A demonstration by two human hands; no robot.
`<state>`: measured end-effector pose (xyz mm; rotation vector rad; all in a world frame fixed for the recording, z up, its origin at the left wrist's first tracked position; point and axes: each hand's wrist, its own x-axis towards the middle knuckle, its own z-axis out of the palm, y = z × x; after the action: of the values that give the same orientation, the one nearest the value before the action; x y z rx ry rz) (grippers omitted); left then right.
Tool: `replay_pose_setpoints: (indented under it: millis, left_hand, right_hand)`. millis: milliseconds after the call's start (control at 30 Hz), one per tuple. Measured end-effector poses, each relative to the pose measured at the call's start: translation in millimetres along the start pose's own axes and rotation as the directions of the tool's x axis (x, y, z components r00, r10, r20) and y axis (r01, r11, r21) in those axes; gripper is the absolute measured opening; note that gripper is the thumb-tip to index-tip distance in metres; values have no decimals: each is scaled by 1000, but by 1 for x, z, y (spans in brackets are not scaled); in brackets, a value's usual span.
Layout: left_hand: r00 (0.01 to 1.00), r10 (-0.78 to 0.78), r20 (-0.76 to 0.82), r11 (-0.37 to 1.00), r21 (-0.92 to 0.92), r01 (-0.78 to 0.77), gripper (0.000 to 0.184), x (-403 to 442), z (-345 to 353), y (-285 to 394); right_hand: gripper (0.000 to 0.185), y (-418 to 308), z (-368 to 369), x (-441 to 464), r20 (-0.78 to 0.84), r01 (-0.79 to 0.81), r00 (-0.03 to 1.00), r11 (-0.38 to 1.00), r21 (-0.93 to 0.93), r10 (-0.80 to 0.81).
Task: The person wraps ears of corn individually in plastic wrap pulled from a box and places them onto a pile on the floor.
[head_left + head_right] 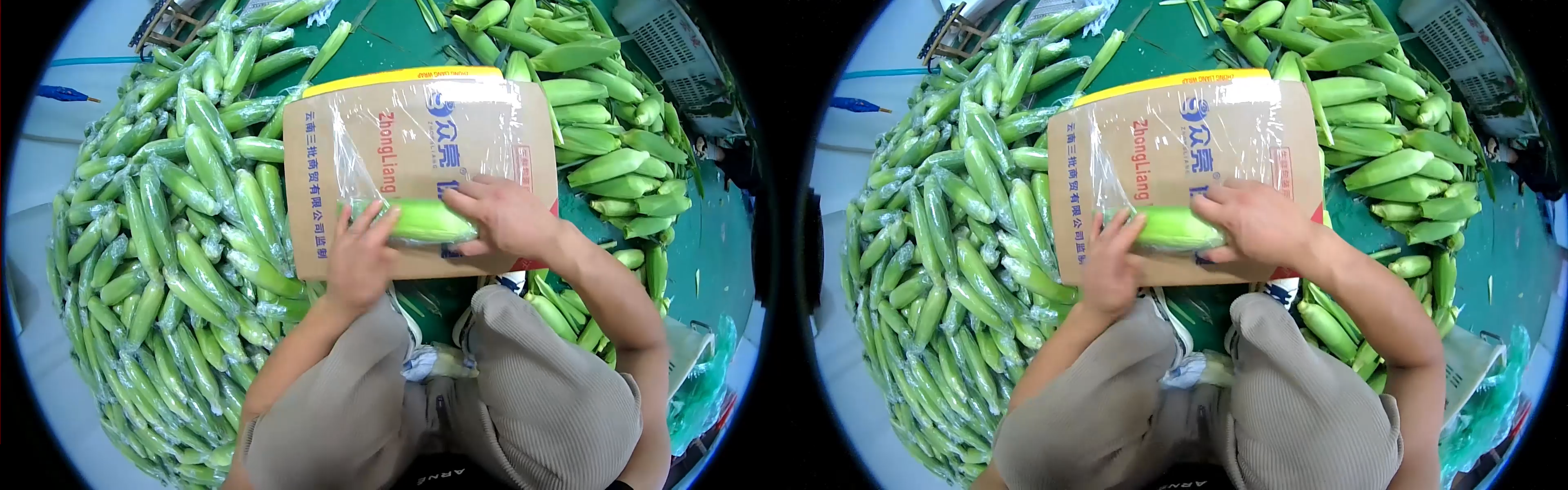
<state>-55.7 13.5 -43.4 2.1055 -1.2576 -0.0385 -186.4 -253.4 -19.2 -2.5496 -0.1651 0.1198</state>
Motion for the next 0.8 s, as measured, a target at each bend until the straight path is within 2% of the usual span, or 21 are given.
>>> replay_pose_setpoints:
  millis: [33,100,133,200,267,300,333,367,400,467,500,600,633,667,733,767,800]
  left_hand:
    - [972,193,137,971,114,-209,47,12,-3,11]
    - [968,143,207,986,56,-158,56,43,1,4]
    - [963,120,242,991,29,-131,61,63,4,-1]
    - [953,102,286,910,359,-205,57,120,10,-17]
    - [989,137,59,798,584,-146,49,178,5,-30]
    - [986,150,-68,854,512,-94,48,197,3,-40]
    - [970,156,-187,903,425,-63,46,209,1,-41]
    - [992,-23,-125,1000,19,25,49,206,-1,-37]
    - [996,75,-47,993,98,-70,52,194,3,-25]
    - [959,250,132,930,242,-276,58,160,7,0]
    - [945,274,180,861,391,-324,61,147,11,9]
    - [892,446,77,729,546,-412,60,130,20,-7]
    - [862,507,-7,723,548,-420,53,129,18,-6]
    - [905,424,40,783,485,-389,49,126,14,-3]
    - [947,275,164,882,348,-317,43,120,9,4]
    - [933,285,220,866,358,-350,35,120,8,3]
    - [929,219,299,905,295,-308,36,121,7,5]
  right_hand:
    - [65,-2,-2,1,-53,7,999,999,-46,-10]
    - [68,3,-17,13,-171,4,985,988,-154,-30]
    - [76,9,-14,19,-317,-49,948,983,-178,-10]
    - [79,15,-5,39,-518,-105,853,993,-61,58]
    - [85,10,-20,59,-329,-143,943,957,-251,54]
    - [88,11,-24,66,-224,-151,972,929,-338,76]
    - [85,24,-21,79,-342,-129,940,933,-335,7]
    - [85,37,-22,85,-363,-161,931,936,-312,39]
    - [85,44,-28,91,-389,-194,919,938,-288,71]
    - [79,61,-30,103,-342,-193,933,958,-211,113]
    - [76,64,-30,107,-321,-186,939,967,-172,124]
    - [63,31,-73,87,5,-235,970,937,257,242]
    - [59,34,-60,83,-64,-77,992,914,399,112]
    - [62,31,-62,79,130,-167,984,906,389,125]
    - [56,18,-83,84,395,-332,887,925,183,240]
    - [54,27,-80,88,222,-228,958,952,204,182]
    - [52,44,-73,93,35,-126,992,971,205,121]
